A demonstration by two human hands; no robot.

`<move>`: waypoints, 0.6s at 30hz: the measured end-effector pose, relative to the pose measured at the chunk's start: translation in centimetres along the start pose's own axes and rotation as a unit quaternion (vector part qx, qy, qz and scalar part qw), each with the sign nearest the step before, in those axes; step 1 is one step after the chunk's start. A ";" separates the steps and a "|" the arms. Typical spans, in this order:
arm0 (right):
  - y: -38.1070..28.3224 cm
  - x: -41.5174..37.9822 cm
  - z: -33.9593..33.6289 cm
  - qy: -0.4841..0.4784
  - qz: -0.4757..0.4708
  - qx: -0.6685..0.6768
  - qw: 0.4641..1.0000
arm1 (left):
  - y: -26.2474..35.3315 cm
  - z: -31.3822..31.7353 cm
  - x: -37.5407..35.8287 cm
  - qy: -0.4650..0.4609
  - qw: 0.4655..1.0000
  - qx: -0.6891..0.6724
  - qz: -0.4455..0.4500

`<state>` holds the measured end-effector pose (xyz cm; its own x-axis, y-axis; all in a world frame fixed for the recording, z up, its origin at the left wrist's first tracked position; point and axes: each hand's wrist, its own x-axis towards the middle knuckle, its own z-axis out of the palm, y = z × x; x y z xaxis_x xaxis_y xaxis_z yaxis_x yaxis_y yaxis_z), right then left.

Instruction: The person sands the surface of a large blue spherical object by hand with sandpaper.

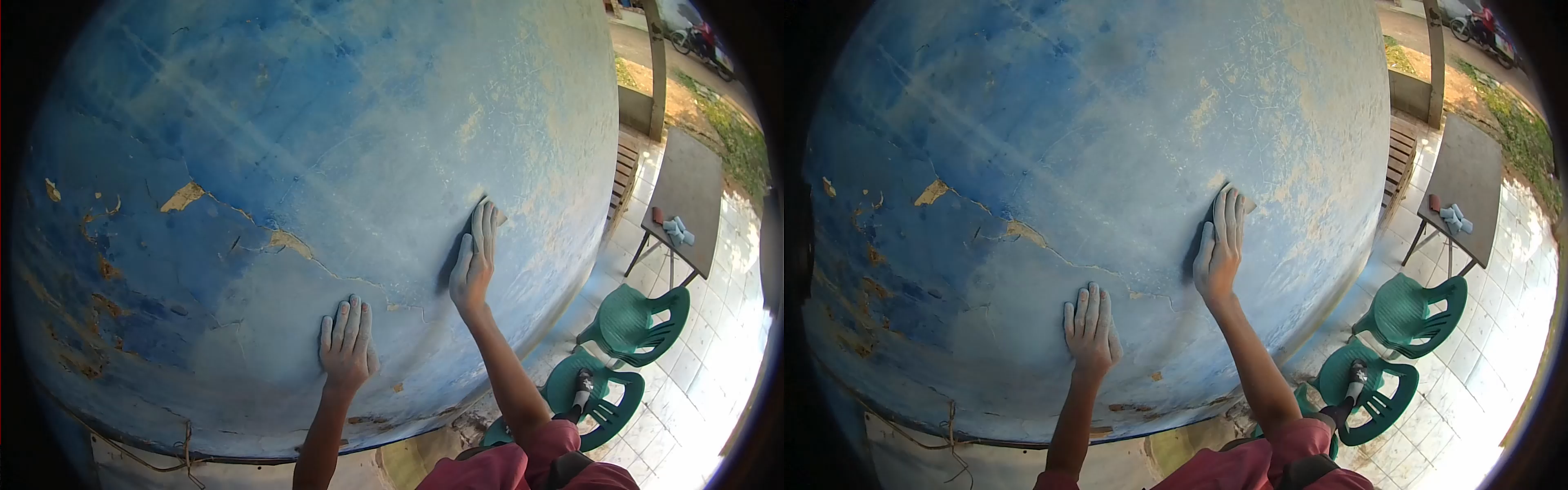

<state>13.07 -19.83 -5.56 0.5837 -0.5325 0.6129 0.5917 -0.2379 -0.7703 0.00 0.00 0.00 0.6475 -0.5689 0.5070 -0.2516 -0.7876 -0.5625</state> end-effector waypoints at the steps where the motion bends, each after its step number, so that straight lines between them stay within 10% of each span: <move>1: -0.4 -0.4 0.1 0.006 0.009 -0.003 1.000 | -0.4 -0.9 0.2 0.006 1.000 0.022 0.008; 5: -0.2 -10.1 1.4 -0.188 -0.222 0.039 0.956 | -0.5 1.5 -0.2 0.045 0.998 0.037 0.021; 8: 0.8 -7.4 2.1 0.052 0.043 -0.019 0.998 | 0.0 1.4 -0.2 0.048 0.997 0.061 0.020; 11: 0.2 -8.1 0.8 -0.128 -0.221 -0.032 0.966 | 0.3 1.2 0.2 0.047 0.996 0.067 0.018; 15: -1.3 -6.4 2.2 0.023 -0.015 0.011 1.000 | 0.6 1.3 0.2 0.045 0.996 0.072 -0.012; 17: -2.3 -9.5 0.8 -0.196 -0.175 0.029 0.964 | 0.6 1.3 0.2 0.043 0.997 0.067 -0.009; 18: -0.6 -9.5 0.9 -0.161 -0.170 0.005 0.972 | 0.7 1.3 0.2 0.039 0.997 0.067 -0.010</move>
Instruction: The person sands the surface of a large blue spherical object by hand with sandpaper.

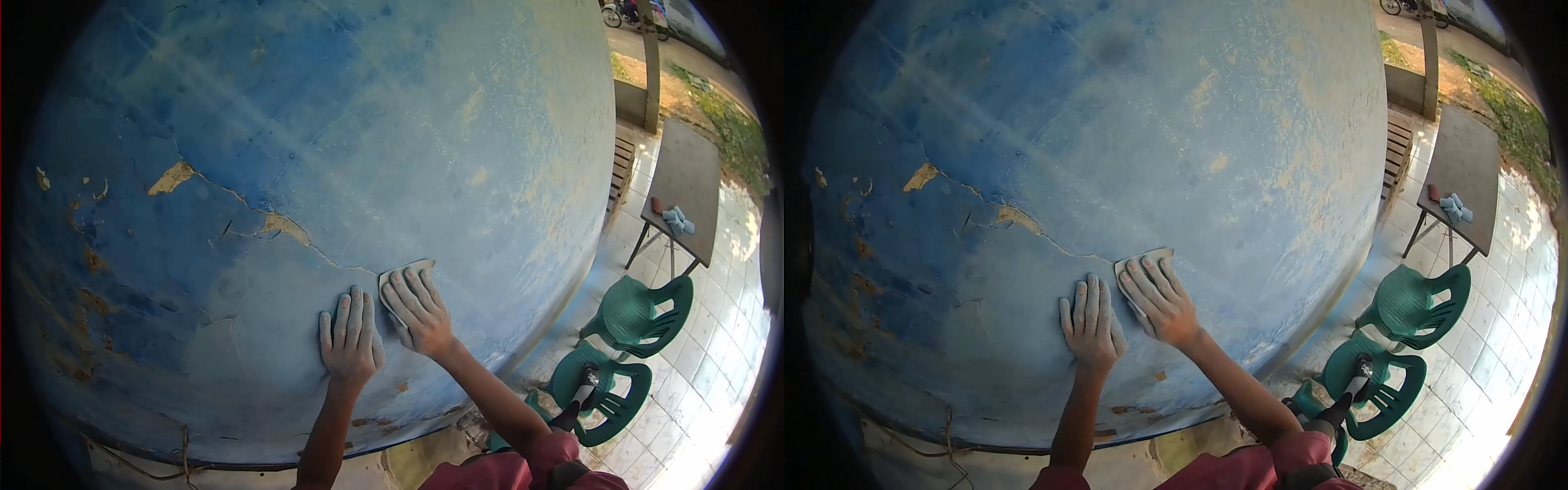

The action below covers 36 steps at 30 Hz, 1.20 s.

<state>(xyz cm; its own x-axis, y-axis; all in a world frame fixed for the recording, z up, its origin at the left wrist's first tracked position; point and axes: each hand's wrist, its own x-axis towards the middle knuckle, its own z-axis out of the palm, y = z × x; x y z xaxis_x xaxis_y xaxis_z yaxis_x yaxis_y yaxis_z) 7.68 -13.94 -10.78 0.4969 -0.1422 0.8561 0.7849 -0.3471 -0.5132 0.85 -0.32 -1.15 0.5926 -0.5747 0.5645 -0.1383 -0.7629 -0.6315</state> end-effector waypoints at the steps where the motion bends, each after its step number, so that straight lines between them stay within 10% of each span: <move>1: 1.1 0.1 0.0 0.031 0.009 -0.028 0.999 | 0.0 0.0 0.0 -0.001 1.000 -0.012 0.004; 4: -0.3 0.6 1.3 0.153 0.169 0.004 0.974 | -0.2 -0.2 -0.2 -0.012 1.000 -0.023 0.001; 8: 0.4 -3.1 -0.1 -0.039 -0.002 -0.009 0.999 | 0.1 -1.4 0.4 -0.059 0.996 -0.065 -0.016; 10: 1.7 -2.7 -0.3 0.123 0.223 -0.031 0.967 | 0.0 -2.2 0.5 -0.048 0.995 -0.078 -0.036; 15: 0.6 -4.0 -0.3 -0.033 0.064 -0.020 0.997 | -0.5 -1.0 -0.5 -0.044 0.998 -0.032 -0.032; 17: -0.2 -2.6 0.9 0.121 0.229 -0.027 0.966 | -0.4 -0.1 -0.3 0.009 0.999 0.044 0.008; 21: -0.1 -5.2 0.4 -0.008 0.026 -0.051 0.998 | -0.6 -0.1 -0.5 0.005 1.000 0.012 0.010; 26: 0.6 0.1 0.1 0.145 0.188 -0.019 0.971 | -0.6 -0.1 -0.8 0.013 1.000 0.006 0.017; 29: -0.3 -2.9 0.6 -0.012 -0.007 -0.005 1.000 | -0.1 -0.1 -0.6 0.008 1.000 0.009 0.010; 33: -0.2 0.7 0.6 0.172 0.200 -0.046 0.964 | -0.5 0.0 -0.8 0.005 1.000 0.007 0.023; 36: -0.9 0.0 0.5 0.014 0.000 0.020 1.000 | -0.4 -0.1 -0.6 -0.002 1.000 0.007 0.019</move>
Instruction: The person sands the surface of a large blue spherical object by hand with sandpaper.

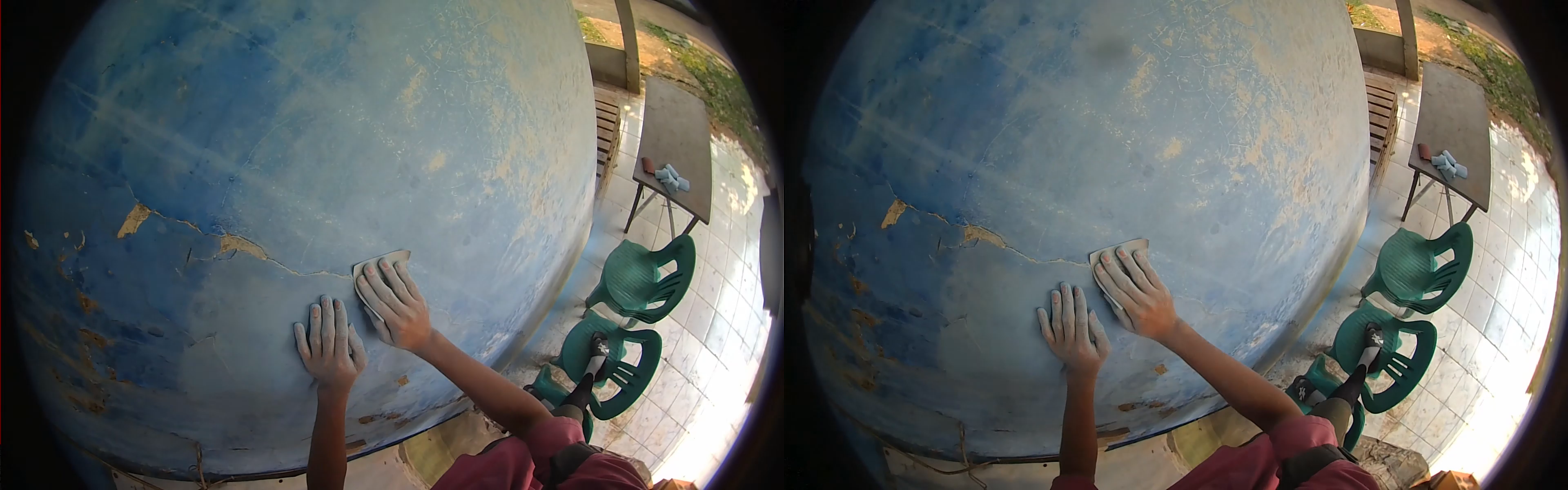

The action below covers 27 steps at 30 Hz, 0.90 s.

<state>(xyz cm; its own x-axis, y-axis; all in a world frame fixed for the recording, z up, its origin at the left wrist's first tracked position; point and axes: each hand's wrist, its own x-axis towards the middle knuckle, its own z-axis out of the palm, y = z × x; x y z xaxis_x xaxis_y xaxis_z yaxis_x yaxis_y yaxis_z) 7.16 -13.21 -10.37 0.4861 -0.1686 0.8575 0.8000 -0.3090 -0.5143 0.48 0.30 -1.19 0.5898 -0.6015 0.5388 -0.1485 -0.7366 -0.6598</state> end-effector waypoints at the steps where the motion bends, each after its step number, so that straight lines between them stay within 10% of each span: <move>1: 1.1 0.4 -0.3 0.007 0.000 -0.005 1.000 | -0.1 0.0 0.0 0.005 1.000 -0.001 0.006; 4: 2.5 2.2 -0.7 0.199 0.237 -0.048 0.950 | 0.0 0.0 -0.2 0.005 1.000 -0.009 0.003; 7: -0.7 -1.0 -1.2 -0.006 0.041 0.024 0.999 | 0.3 0.2 0.0 0.007 1.000 -0.003 0.003; 14: 6.1 6.7 -2.2 0.272 0.233 -0.033 0.933 | 0.1 -0.3 -0.2 0.001 1.000 0.007 0.004; 20: 1.1 3.3 -2.4 0.051 0.067 -0.006 0.996 | 0.3 0.2 -0.3 0.006 1.000 0.000 0.010; 27: 3.5 9.6 -3.7 0.205 0.186 -0.001 0.961 | 0.2 -0.1 -0.1 -0.012 1.000 0.003 0.006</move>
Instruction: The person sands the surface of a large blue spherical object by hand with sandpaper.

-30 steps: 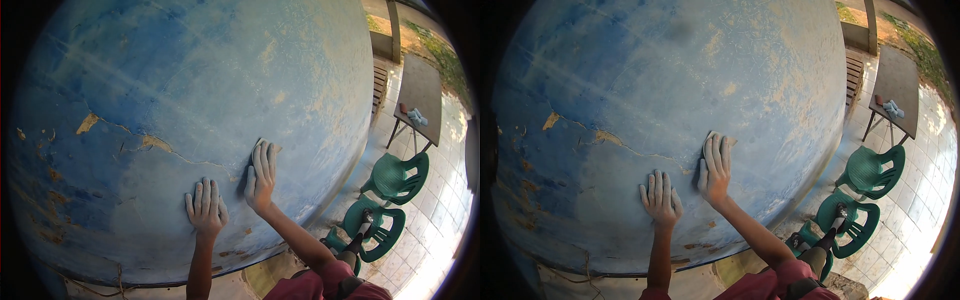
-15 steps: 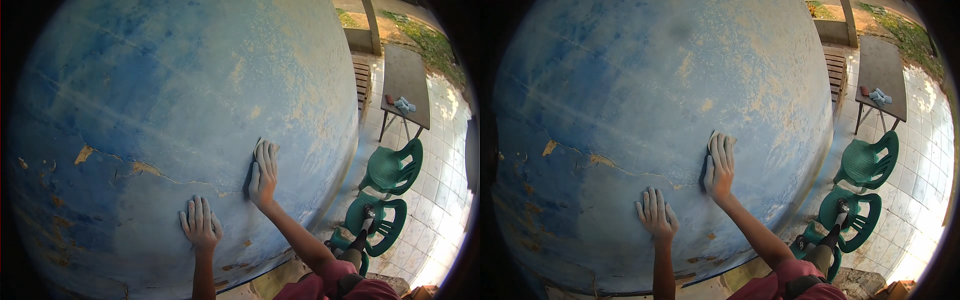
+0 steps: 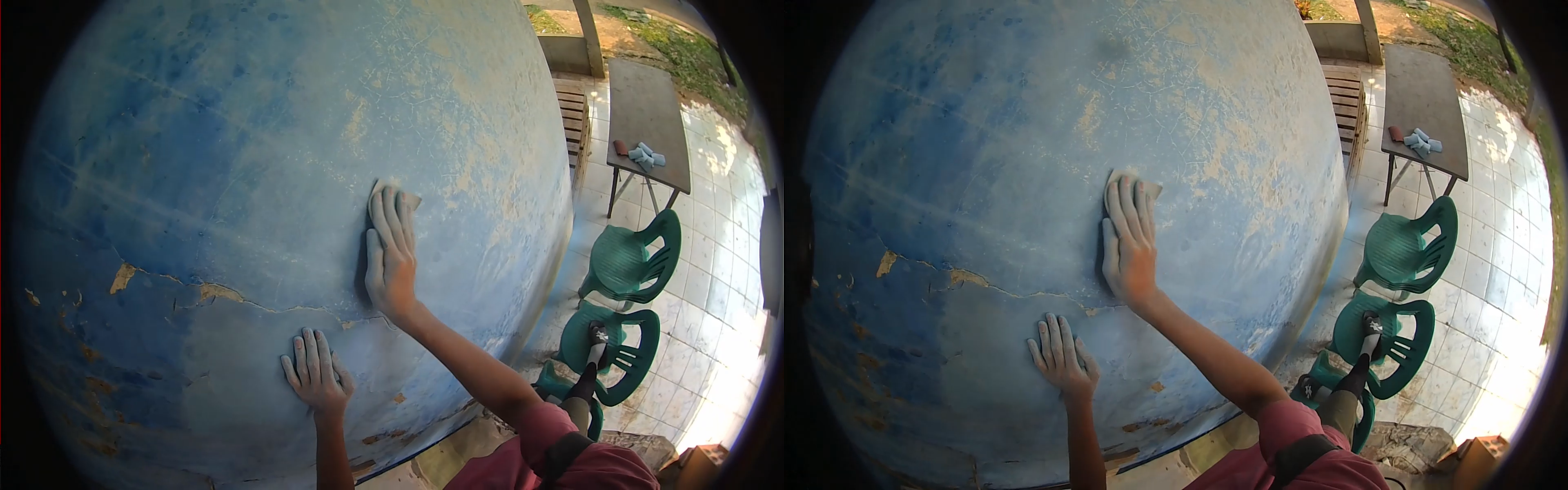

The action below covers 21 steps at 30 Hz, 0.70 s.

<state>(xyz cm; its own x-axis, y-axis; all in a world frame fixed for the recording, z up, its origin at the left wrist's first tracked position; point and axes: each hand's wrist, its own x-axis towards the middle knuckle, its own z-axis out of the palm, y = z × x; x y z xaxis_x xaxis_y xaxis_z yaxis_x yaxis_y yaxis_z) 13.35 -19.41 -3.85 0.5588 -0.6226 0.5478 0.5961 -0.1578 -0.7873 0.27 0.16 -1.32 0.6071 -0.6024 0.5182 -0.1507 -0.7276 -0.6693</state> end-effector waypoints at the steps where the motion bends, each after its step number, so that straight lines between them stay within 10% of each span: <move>1: -1.1 -2.2 0.3 -0.042 -0.047 0.044 0.997 | 0.0 0.0 -0.1 0.001 1.000 -0.004 0.006; 4: 1.3 -12.2 -1.6 -0.161 -0.095 0.049 0.981 | -0.4 0.4 -0.1 0.013 1.000 0.000 0.006; 9: 3.7 -7.1 -0.7 0.016 0.087 -0.024 0.996 | -0.1 0.2 -0.2 0.006 1.000 0.020 -0.010; 15: 2.1 -15.2 -1.5 -0.192 -0.093 0.016 0.977 | 0.3 0.5 -0.1 0.023 1.000 0.010 -0.012; 20: 1.9 -7.6 0.2 0.055 0.121 -0.018 0.991 | 0.1 0.4 -0.3 0.010 1.000 0.010 -0.009; 21: 0.4 -7.4 0.3 0.014 0.050 -0.020 0.998 | 0.1 0.5 -0.2 0.012 1.000 0.008 -0.006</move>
<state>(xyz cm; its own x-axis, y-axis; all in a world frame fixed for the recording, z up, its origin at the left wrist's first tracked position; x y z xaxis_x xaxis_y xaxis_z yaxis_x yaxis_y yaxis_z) 9.66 -14.60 -8.13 0.5980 -0.6575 0.4584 0.5144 -0.1238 -0.8486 0.56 0.36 -1.77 0.5896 -0.6013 0.5392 -0.1314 -0.7301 -0.6705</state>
